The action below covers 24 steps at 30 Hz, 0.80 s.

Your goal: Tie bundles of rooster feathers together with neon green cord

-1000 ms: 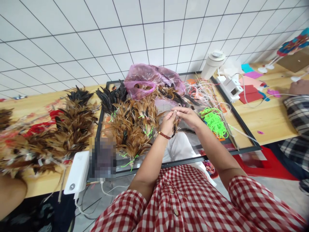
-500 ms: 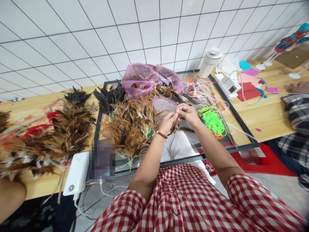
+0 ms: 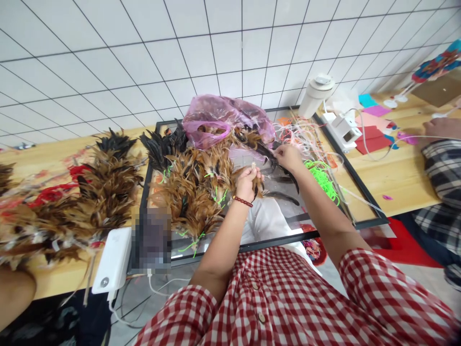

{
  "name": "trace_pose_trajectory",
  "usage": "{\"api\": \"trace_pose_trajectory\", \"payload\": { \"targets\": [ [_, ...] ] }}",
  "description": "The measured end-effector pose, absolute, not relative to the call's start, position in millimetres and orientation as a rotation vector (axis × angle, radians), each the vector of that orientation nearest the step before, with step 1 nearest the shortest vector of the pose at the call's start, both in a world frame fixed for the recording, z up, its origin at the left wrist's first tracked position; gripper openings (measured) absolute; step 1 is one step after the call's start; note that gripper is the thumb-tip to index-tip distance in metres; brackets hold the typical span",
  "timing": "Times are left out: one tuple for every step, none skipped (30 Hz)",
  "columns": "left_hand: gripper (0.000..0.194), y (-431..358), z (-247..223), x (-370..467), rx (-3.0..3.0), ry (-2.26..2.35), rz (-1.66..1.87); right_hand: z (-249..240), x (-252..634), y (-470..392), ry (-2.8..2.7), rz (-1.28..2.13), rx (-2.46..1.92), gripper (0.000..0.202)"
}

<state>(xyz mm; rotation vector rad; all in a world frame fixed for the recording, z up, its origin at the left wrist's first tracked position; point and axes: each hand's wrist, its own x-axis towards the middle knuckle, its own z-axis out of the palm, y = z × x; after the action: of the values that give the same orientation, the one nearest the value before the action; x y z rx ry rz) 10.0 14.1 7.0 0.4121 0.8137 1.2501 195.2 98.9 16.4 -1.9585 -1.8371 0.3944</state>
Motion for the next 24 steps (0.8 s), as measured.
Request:
{"api": "trace_pose_trajectory", "payload": {
  "targets": [
    [0.021,14,7,10,0.412,0.814,1.253,14,194,97,-1.818,0.439,-1.916,0.015],
    [0.021,14,6,11,0.412,0.812,1.256,12,194,94,-1.767,0.504,-1.865,0.014],
    [0.020,14,6,12,0.410,0.807,1.259,10,196,91,-1.694,0.587,-1.812,0.013],
    [0.019,14,6,12,0.408,0.800,1.263,9,198,89,-1.614,0.674,-1.757,0.012],
    [0.019,14,6,12,0.406,0.794,1.265,8,202,87,-1.541,0.755,-1.704,0.012],
    [0.019,14,6,13,0.404,0.792,1.267,7,205,85,-1.481,0.822,-1.652,0.013],
    [0.019,14,6,13,0.403,0.791,1.266,7,209,84,-1.432,0.871,-1.598,0.015],
    [0.021,14,6,13,0.402,0.792,1.265,7,212,84,-1.381,0.899,-1.544,0.017],
    [0.022,15,7,13,0.401,0.793,1.265,8,214,84,-1.327,0.915,-1.488,0.019],
    [0.023,15,7,14,0.398,0.792,1.265,8,214,84,-1.269,0.927,-1.432,0.021],
    [0.023,15,7,14,0.393,0.790,1.267,8,214,84,-1.216,0.944,-1.378,0.024],
    [0.022,15,7,14,0.387,0.787,1.270,9,213,83,-1.176,0.971,-1.335,0.027],
    [0.022,15,7,14,0.382,0.786,1.274,9,211,83,-1.154,1.007,-1.306,0.030],
    [0.021,15,7,14,0.377,0.787,1.278,9,208,82,-1.152,1.046,-1.292,0.033],
    [0.021,15,7,14,0.374,0.790,1.283,9,205,81,-1.166,1.082,-1.292,0.035],
    [0.021,15,7,14,0.369,0.793,1.287,9,202,79,-1.186,1.109,-1.302,0.034],
    [0.021,15,7,14,0.366,0.795,1.289,9,199,77,-1.210,1.125,-1.317,0.031],
    [0.021,15,7,14,0.363,0.796,1.290,9,197,75,-1.235,1.127,-1.334,0.026],
    [0.021,15,7,14,0.359,0.796,1.290,9,195,73,-1.261,1.117,-1.349,0.023],
    [0.021,15,7,14,0.357,0.796,1.289,9,194,71,-1.291,1.102,-1.360,0.021],
    [0.021,14,7,14,0.357,0.797,1.290,9,194,69,-1.318,1.078,-1.367,0.020],
    [0.020,14,7,14,0.358,0.797,1.296,9,195,67,-1.349,1.045,-1.376,0.020],
    [0.020,14,7,14,0.356,0.796,1.304,9,196,66,-1.390,1.002,-1.393,0.020],
    [0.020,14,7,14,0.352,0.795,1.313,9,198,66,-1.439,0.944,-1.424,0.020]
  ]
}}
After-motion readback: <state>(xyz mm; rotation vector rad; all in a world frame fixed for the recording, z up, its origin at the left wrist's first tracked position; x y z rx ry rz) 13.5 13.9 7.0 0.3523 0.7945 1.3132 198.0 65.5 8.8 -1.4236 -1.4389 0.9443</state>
